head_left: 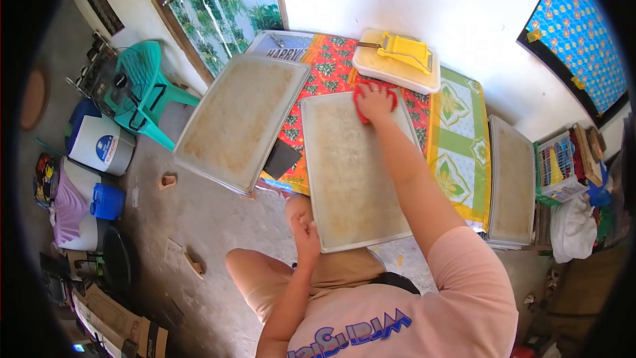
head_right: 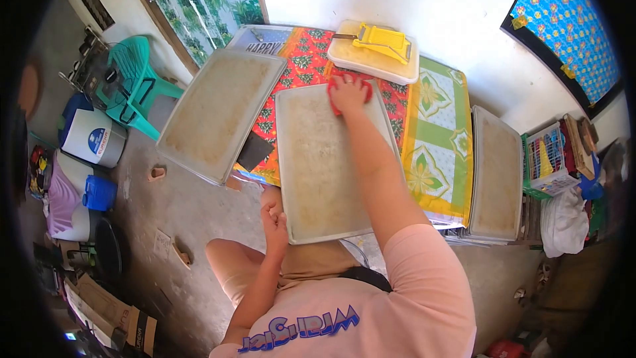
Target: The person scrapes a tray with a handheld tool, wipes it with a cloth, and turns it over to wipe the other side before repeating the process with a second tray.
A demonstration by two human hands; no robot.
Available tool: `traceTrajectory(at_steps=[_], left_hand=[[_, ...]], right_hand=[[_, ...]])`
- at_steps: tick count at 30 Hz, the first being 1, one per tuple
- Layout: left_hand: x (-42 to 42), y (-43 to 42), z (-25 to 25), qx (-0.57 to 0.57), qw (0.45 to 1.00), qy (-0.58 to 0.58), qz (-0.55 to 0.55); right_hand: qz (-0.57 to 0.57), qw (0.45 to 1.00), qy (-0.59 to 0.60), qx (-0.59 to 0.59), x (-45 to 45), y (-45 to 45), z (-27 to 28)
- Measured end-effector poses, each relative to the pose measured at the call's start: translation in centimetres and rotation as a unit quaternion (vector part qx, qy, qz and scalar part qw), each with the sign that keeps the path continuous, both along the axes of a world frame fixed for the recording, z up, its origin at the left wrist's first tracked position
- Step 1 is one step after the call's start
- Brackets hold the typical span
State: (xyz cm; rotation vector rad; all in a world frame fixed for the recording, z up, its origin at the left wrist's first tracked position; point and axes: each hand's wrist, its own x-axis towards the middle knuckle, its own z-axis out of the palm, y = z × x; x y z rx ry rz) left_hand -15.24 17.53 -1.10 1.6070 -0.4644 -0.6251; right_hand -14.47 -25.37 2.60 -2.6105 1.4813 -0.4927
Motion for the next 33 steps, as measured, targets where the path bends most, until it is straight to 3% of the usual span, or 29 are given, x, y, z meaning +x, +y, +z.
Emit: traceTrajectory(at_steps=[3, 7, 15, 19, 22, 25, 26, 28, 29, 32, 33], left_hand=[[-1.2, -0.7, 2.4, 0.016, 0.999, 0.019, 0.027], [-1.1, -0.6, -0.9, 0.0, 0.997, -0.067, 0.04], [-0.4, -0.6, -1.5, -0.01, 0.999, -0.036, 0.029], [-0.2, -0.6, 0.2, -0.021, 0.999, -0.014, 0.025], [0.1, -0.9, -1.3, -0.053, 0.997, -0.046, 0.036], [1.0, -0.6, -2.8, -0.03, 0.998, -0.045, 0.012], [1.0, -0.3, -2.1, -0.029, 0.999, -0.04, -0.006], [1.0, 0.2, -0.7, -0.021, 0.998, -0.043, -0.032], [0.6, 0.6, 0.0, -0.015, 0.998, -0.051, -0.039], [0.1, 1.6, 0.5, -0.018, 0.998, -0.029, -0.058], [0.0, 1.8, 0.6, -0.02, 0.998, -0.013, -0.064]], right_hand=[[-0.042, 0.999, 0.012, -0.01, -4.3, -1.3, 0.1], [-0.005, 0.998, 0.039, -0.04, -10.1, 2.3, -0.4], [0.059, 0.992, 0.04, -0.101, -25.2, 22.8, 1.4], [0.02, 0.995, 0.093, -0.013, -31.5, 30.4, 3.5], [-0.072, 0.977, 0.11, 0.166, -34.8, 32.0, 4.6], [-0.084, 0.96, 0.019, 0.267, -36.4, 31.0, 3.9], [-0.116, 0.914, -0.098, 0.377, -36.3, 30.4, 2.7], [-0.167, 0.744, -0.323, 0.561, -35.6, 28.9, 0.2], [-0.177, 0.685, -0.339, 0.62, -34.9, 28.7, 1.3], [-0.159, 0.482, -0.496, 0.704, -32.5, 29.6, 2.3], [-0.191, 0.443, -0.533, 0.695, -32.1, 29.6, 1.0]])
